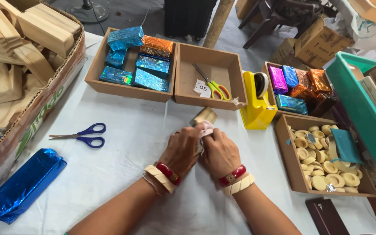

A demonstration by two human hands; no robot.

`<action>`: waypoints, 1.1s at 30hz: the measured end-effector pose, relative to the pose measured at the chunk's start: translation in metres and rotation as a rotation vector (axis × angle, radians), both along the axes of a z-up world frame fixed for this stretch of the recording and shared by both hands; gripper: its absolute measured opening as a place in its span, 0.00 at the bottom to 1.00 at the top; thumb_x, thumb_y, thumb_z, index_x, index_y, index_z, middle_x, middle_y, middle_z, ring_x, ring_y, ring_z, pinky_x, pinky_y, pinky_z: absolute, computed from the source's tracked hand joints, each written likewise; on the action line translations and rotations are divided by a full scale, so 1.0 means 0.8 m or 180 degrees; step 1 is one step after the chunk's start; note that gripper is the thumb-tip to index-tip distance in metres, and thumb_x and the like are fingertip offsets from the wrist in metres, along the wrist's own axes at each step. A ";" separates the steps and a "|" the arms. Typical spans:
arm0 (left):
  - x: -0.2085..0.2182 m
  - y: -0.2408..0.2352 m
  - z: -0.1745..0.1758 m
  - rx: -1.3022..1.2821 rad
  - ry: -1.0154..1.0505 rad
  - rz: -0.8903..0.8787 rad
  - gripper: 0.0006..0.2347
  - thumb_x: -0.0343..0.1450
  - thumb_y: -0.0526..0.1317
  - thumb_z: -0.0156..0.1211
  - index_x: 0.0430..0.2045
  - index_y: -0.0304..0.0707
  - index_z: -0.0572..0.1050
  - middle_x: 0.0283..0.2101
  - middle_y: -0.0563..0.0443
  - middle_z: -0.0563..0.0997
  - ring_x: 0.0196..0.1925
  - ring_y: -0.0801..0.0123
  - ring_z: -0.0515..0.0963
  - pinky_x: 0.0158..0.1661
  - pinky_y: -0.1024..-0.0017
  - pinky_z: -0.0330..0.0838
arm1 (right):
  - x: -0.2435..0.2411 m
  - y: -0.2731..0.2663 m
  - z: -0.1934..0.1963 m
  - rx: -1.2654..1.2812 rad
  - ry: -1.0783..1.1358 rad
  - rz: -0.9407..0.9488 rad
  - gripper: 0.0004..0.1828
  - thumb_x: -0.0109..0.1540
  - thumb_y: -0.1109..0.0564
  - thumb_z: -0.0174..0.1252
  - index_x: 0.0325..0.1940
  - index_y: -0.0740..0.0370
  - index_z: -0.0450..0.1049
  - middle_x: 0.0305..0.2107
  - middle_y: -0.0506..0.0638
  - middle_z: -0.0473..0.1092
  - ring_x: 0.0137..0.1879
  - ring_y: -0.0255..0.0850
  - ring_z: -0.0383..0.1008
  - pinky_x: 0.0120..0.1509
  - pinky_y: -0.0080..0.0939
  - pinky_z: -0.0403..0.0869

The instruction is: The person wraps a small wooden block in shiny blue foil, folding the edges and securing it with tape. They then place the wrapped item into a cardboard box. Next, they pick up a larger wooden block and wipe it thoroughly with a cloth, cleaning all sides before placing it on the table.

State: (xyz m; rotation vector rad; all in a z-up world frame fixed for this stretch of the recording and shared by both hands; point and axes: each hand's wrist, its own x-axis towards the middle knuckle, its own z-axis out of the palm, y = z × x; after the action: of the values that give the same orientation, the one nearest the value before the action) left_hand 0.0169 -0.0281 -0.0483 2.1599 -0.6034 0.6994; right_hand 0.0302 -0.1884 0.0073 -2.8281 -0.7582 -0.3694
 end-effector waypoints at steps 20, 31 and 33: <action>0.016 0.018 -0.015 -0.0053 -0.0698 0.0213 0.41 0.62 0.26 0.65 0.71 0.40 0.47 0.59 0.34 0.67 0.56 0.42 0.72 0.54 0.50 0.69 | 0.002 -0.025 -0.006 0.2532 0.0809 0.1313 0.22 0.57 0.63 0.49 0.54 0.64 0.78 0.47 0.56 0.74 0.51 0.47 0.76 0.54 0.41 0.76; 0.001 0.013 0.009 0.0740 -0.0895 0.0476 0.31 0.71 0.31 0.63 0.70 0.45 0.56 0.57 0.41 0.67 0.55 0.52 0.71 0.55 0.59 0.74 | -0.033 0.018 -0.005 0.0456 -0.0693 0.0796 0.20 0.56 0.56 0.61 0.52 0.62 0.76 0.38 0.55 0.72 0.39 0.52 0.73 0.41 0.52 0.69; -0.005 0.009 0.011 0.1000 -0.1273 0.0661 0.27 0.70 0.33 0.63 0.66 0.51 0.64 0.56 0.44 0.67 0.55 0.56 0.72 0.49 0.62 0.74 | -0.041 0.020 0.000 0.1087 0.0021 0.0629 0.19 0.54 0.56 0.61 0.50 0.57 0.78 0.38 0.55 0.76 0.41 0.55 0.77 0.45 0.51 0.75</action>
State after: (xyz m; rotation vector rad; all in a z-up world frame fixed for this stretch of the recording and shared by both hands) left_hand 0.0129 -0.0208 -0.0399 2.4114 -0.7404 1.2387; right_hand -0.0022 -0.1728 0.0071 -2.4132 -0.8713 -0.4130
